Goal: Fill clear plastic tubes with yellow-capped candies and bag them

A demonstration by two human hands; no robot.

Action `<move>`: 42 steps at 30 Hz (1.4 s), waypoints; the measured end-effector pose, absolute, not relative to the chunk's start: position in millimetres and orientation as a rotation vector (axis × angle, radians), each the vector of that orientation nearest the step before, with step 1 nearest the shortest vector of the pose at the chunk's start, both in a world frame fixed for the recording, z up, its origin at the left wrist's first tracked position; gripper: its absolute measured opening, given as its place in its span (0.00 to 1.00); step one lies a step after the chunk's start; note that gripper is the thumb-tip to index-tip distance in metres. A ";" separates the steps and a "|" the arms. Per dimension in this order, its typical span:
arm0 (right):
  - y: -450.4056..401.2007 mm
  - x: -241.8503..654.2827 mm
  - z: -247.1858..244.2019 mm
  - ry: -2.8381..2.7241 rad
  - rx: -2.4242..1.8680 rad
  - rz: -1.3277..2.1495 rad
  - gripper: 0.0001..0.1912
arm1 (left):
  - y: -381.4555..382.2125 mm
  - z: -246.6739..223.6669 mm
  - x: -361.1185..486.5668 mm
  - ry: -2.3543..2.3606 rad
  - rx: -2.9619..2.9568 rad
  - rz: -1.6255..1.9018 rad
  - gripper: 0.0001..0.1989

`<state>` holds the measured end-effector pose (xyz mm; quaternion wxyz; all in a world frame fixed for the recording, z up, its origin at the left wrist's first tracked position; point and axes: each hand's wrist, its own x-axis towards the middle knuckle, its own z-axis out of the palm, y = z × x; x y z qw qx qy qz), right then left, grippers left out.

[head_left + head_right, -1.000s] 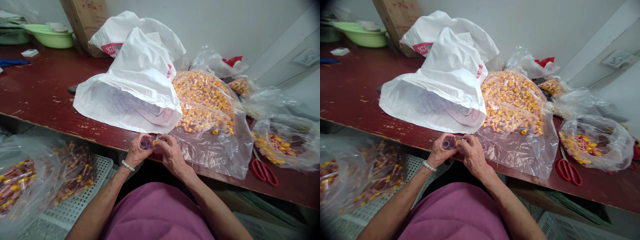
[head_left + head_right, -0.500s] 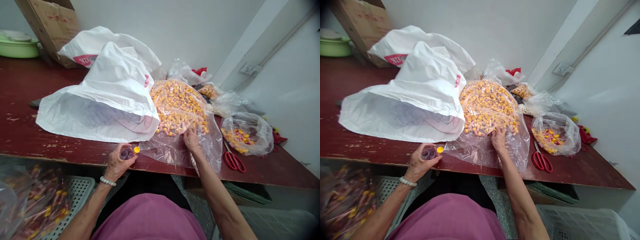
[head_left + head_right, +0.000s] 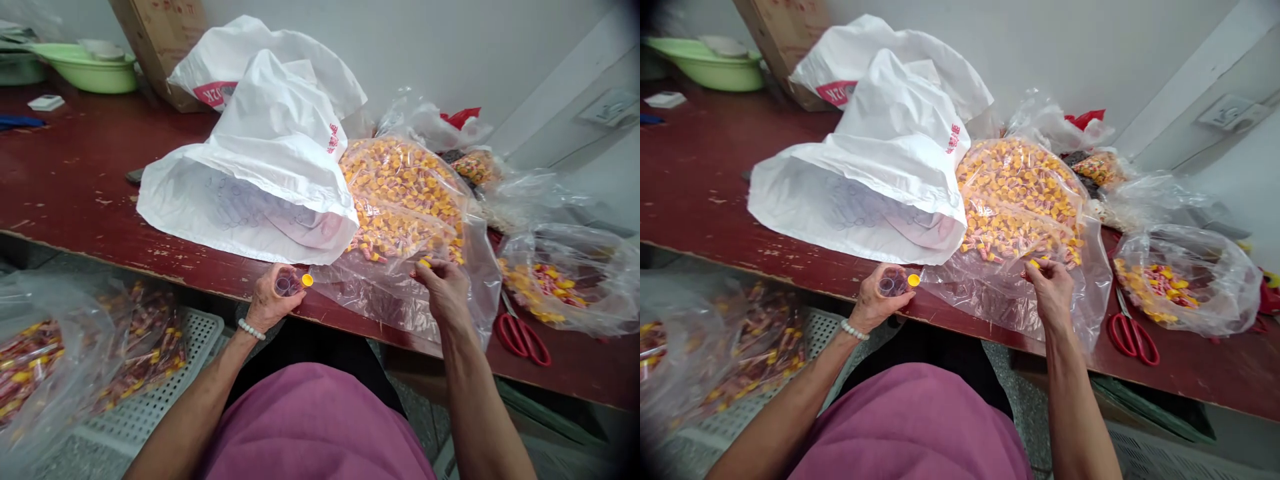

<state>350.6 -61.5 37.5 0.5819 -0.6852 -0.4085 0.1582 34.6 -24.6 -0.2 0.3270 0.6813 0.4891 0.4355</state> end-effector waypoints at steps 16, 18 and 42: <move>-60.4 169.9 27.9 -1.833 -1.240 0.155 0.06 | -22.8 -7.8 28.6 1.271 1.826 1.129 0.22; -66.1 174.3 27.0 -1.911 -1.308 0.071 0.07 | -22.5 -7.8 28.0 1.264 1.808 1.127 0.23; -4.7 321.9 5.0 -1.661 -1.922 -0.010 0.08 | -24.0 -2.8 32.1 1.278 1.808 1.126 0.20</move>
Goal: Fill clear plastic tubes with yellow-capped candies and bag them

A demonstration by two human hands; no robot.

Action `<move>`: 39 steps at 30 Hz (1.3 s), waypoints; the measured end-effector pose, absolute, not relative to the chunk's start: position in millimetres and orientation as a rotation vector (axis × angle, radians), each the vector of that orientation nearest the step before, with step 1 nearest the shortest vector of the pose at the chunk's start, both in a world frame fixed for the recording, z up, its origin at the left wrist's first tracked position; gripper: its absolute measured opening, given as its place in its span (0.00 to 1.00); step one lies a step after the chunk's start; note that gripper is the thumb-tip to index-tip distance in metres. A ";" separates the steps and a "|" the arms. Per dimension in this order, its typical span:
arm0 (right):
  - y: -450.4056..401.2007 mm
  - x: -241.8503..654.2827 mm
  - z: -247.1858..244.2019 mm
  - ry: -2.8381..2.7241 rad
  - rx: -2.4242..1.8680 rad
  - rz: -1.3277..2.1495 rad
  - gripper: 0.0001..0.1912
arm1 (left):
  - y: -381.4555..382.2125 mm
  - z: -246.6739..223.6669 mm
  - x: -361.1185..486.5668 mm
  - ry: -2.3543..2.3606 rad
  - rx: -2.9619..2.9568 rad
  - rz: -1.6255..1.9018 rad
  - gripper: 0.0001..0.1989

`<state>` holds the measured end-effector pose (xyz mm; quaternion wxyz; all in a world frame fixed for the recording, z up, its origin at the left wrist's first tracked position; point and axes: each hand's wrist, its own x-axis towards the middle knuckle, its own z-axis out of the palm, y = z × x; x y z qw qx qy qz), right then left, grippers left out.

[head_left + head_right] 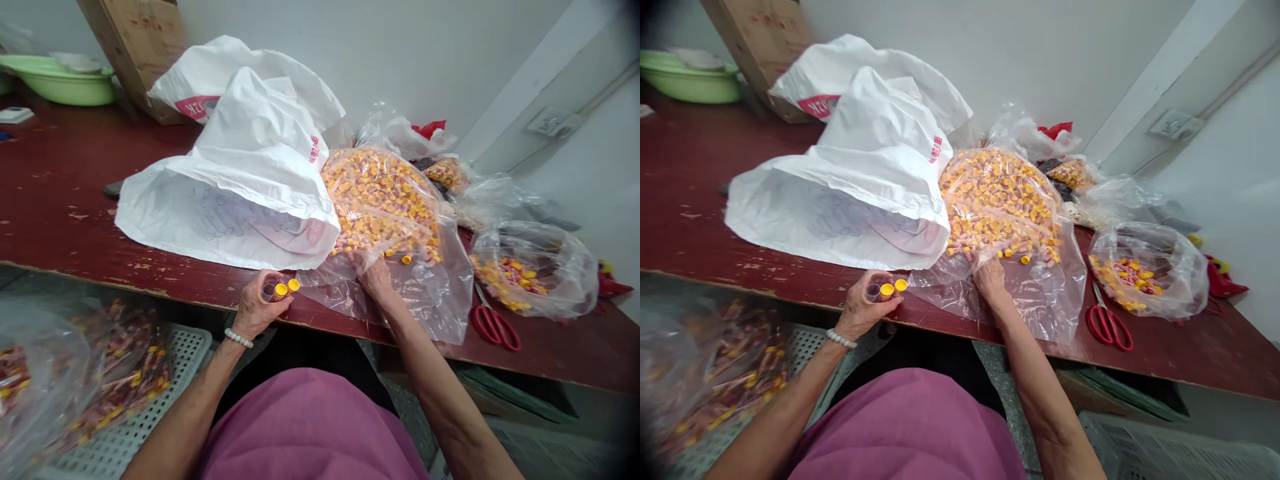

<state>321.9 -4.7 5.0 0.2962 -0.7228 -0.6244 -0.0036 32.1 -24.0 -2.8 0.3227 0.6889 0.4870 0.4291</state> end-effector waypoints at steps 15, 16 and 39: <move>-73.8 209.7 63.2 -1.243 -1.178 0.743 0.14 | -23.9 -3.7 34.5 1.276 1.832 1.115 0.20; -64.7 194.2 60.8 -1.260 -1.141 0.776 0.14 | -23.8 -4.0 34.4 1.276 1.840 1.114 0.20; -76.0 215.6 46.6 -1.877 -1.305 0.169 0.14 | -22.2 -3.9 33.3 1.318 1.931 1.117 0.19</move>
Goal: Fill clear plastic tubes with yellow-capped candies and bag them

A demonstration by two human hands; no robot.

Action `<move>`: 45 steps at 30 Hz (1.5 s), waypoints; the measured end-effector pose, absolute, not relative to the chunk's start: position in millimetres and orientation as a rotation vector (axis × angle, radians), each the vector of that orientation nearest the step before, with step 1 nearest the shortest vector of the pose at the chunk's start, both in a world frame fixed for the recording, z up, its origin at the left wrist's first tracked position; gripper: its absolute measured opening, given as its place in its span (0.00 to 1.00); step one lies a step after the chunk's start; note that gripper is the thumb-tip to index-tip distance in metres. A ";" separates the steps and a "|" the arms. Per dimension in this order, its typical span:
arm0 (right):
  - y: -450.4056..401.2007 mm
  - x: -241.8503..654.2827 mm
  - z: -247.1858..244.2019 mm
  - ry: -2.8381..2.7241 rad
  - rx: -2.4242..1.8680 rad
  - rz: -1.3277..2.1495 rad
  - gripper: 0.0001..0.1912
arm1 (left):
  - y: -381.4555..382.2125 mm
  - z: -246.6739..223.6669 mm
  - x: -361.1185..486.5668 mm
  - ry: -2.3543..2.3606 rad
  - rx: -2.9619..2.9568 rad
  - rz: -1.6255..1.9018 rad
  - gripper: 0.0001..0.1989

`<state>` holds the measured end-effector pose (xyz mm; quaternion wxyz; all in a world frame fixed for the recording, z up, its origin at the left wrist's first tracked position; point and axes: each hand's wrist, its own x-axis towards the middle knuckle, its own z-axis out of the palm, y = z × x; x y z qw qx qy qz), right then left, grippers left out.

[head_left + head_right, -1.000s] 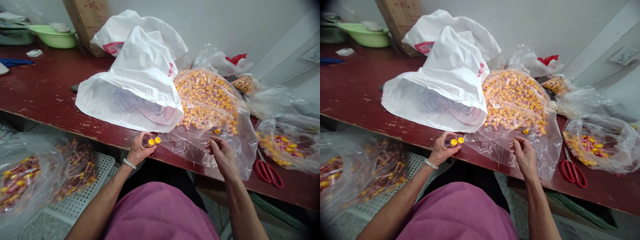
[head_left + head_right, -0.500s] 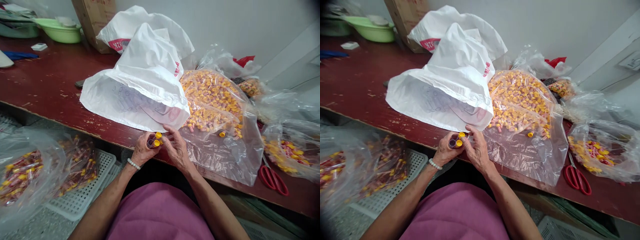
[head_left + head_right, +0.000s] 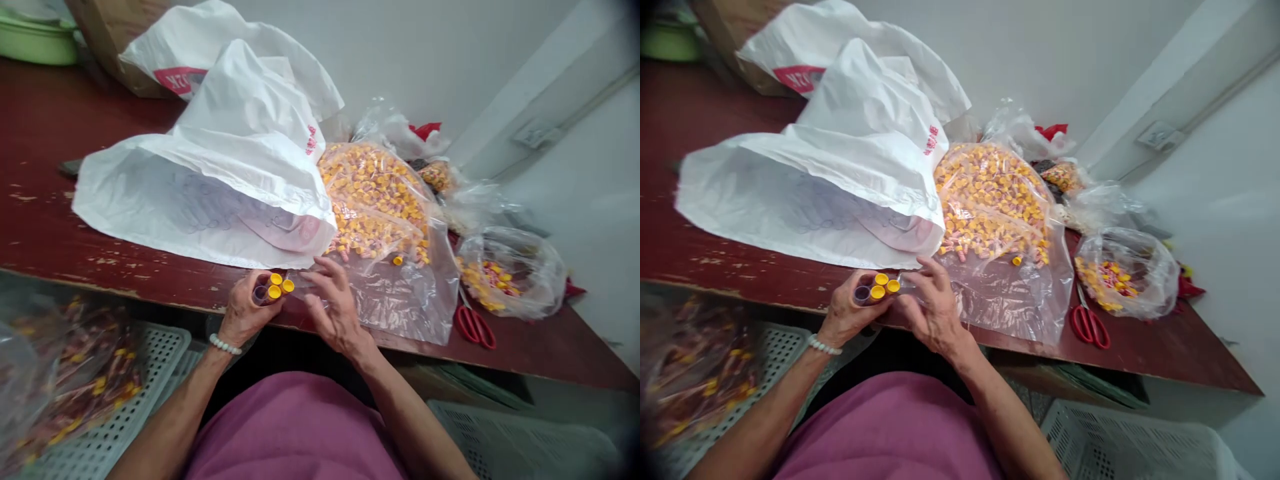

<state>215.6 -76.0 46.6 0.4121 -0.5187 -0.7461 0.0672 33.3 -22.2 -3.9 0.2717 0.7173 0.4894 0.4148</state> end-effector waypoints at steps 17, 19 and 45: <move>-31.3 409.0 21.4 -1.147 -2.291 -0.181 0.17 | -24.0 -4.5 37.3 1.380 1.939 1.143 0.18; -50.2 389.2 31.1 -1.119 -2.211 -0.107 0.18 | -24.0 -4.5 37.6 1.383 1.937 1.137 0.19; -50.6 172.2 48.0 -2.140 -1.321 0.147 0.13 | -21.8 -2.0 34.7 1.277 2.039 1.177 0.12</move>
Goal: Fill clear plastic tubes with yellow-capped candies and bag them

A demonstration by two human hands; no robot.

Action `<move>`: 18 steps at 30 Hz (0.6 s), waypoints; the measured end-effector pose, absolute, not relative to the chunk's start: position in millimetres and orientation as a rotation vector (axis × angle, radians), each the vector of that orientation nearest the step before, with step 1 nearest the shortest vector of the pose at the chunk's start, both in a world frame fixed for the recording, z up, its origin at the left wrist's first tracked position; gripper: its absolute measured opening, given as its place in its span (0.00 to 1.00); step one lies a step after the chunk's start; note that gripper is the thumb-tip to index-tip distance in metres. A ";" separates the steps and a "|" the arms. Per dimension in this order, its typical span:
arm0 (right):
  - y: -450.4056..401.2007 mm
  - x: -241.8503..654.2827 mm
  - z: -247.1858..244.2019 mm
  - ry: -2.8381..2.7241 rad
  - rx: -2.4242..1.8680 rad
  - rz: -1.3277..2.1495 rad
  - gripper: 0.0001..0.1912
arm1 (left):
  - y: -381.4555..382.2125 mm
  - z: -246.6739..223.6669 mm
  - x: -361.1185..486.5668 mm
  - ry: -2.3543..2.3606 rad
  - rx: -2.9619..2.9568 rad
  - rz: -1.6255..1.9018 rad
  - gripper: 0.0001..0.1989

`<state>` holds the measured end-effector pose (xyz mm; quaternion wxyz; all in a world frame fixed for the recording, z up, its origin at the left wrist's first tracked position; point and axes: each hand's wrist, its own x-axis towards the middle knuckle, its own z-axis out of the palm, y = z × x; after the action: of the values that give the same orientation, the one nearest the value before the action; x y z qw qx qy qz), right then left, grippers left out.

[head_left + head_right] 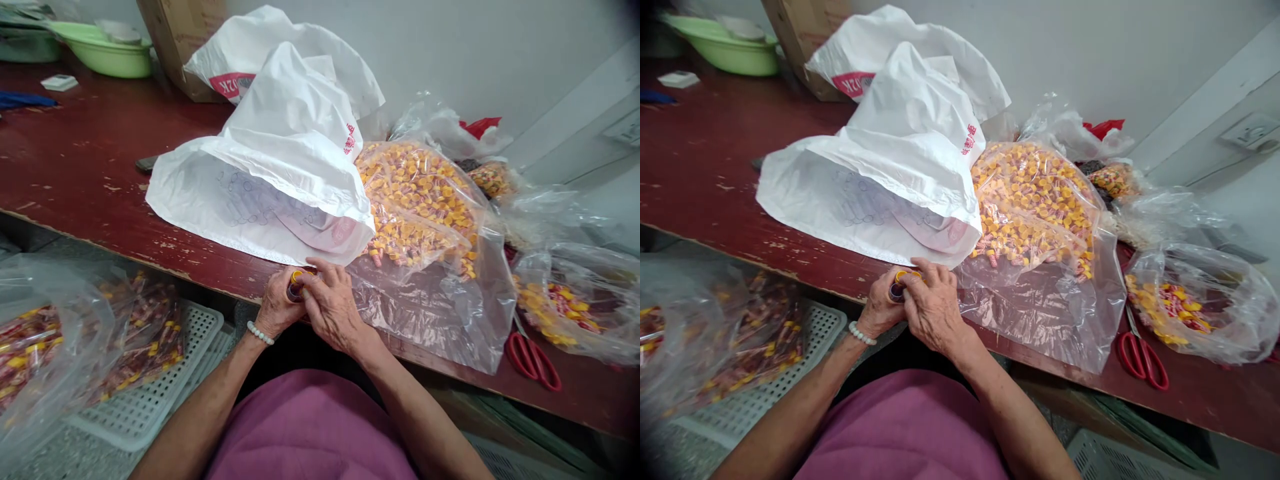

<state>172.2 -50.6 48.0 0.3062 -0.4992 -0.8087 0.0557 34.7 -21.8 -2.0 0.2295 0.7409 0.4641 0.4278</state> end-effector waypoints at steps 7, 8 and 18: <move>-67.6 187.0 55.5 -2.058 -1.333 0.196 0.15 | -21.3 -6.2 33.4 1.304 2.002 1.144 0.16; -72.6 203.3 53.3 -1.956 -1.332 0.162 0.14 | -21.8 -6.1 33.8 1.315 1.977 1.138 0.16; -34.4 345.5 9.8 -1.489 -1.962 -0.019 0.17 | -21.0 -10.0 36.0 1.368 1.956 1.121 0.19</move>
<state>345.5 -34.4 9.8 0.3328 -0.7513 -0.5699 -0.0073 36.0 -21.0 -10.0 0.2495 0.7184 0.5021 0.4118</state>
